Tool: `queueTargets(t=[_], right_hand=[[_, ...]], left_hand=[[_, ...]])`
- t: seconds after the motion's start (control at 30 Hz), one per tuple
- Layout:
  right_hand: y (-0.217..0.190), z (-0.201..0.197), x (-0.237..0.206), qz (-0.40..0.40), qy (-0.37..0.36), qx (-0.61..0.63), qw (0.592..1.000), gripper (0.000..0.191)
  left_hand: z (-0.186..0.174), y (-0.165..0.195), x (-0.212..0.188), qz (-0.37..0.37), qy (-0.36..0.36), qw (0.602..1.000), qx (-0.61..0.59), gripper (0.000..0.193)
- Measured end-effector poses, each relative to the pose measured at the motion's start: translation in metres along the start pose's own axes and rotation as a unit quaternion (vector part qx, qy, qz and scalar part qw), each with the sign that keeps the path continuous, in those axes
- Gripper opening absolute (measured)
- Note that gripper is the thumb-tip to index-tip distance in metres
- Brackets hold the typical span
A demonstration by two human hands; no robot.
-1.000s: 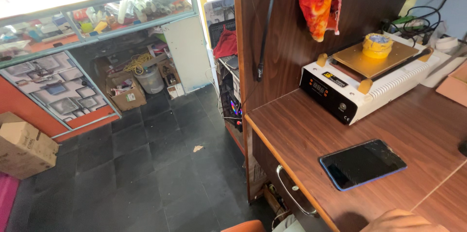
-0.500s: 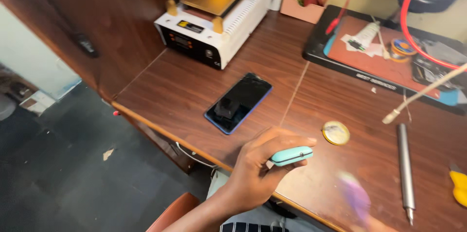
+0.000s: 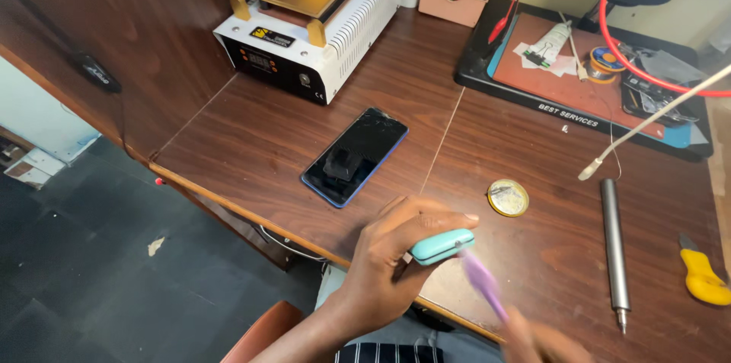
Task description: The person uses a screwdriver to remove screws from the back of a light blue feature phone, then reassembles it and tests the keypad and screen. They then pick up a blue smartphone with a cracked screen, inspect it, and use a yellow prying tool to begin separating the screen from the frame.
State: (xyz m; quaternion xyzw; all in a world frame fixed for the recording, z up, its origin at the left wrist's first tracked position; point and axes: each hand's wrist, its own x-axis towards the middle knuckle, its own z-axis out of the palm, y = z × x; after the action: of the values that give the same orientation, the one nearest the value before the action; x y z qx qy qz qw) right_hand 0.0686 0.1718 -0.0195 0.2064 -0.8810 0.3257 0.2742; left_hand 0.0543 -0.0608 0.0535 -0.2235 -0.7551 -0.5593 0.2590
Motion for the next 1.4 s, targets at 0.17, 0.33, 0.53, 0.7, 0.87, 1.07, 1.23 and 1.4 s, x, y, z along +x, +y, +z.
queueTargets(t=[0.17, 0.33, 0.53, 0.7, 0.87, 1.07, 1.23, 1.4], right_hand=[[0.0, 0.001, 0.006, 0.007, 0.015, -0.003, 1.0, 0.048], [-0.003, -0.002, 0.01, 0.012, -0.01, -0.007, 1.0, 0.053], [-0.016, -0.01, 0.021, 0.008, -0.023, -0.008, 1.0, 0.058], [-0.017, -0.016, 0.036, 0.079, 0.04, -0.025, 0.996, 0.063], [-0.003, -0.031, 0.048, 0.17, 0.042, -0.086, 0.981, 0.053], [0.011, -0.033, 0.048, 0.016, -0.059, -0.019, 0.998, 0.038], [0.019, -0.037, 0.076, -0.003, -0.216, -0.046, 0.975, 0.042], [0.019, -0.046, 0.106, 0.082, -0.216, -0.165, 0.959, 0.042]], left_hand=[[0.0, -0.002, 0.001, 0.007, 0.012, 1.0, 0.013, 0.04], [0.0, -0.003, -0.003, -0.031, -0.004, 0.999, -0.006, 0.045], [0.004, -0.012, -0.001, 0.007, 0.0, 1.0, 0.019, 0.04], [0.007, -0.016, -0.006, -0.029, -0.015, 0.998, -0.049, 0.035], [0.016, -0.026, -0.009, -0.145, -0.006, 0.975, -0.168, 0.027], [0.027, -0.037, -0.012, -0.171, 0.015, 0.96, -0.221, 0.03], [0.028, -0.044, -0.012, -0.2, 0.033, 0.943, -0.264, 0.035], [0.025, -0.048, -0.015, -0.208, 0.041, 0.944, -0.251, 0.036]])
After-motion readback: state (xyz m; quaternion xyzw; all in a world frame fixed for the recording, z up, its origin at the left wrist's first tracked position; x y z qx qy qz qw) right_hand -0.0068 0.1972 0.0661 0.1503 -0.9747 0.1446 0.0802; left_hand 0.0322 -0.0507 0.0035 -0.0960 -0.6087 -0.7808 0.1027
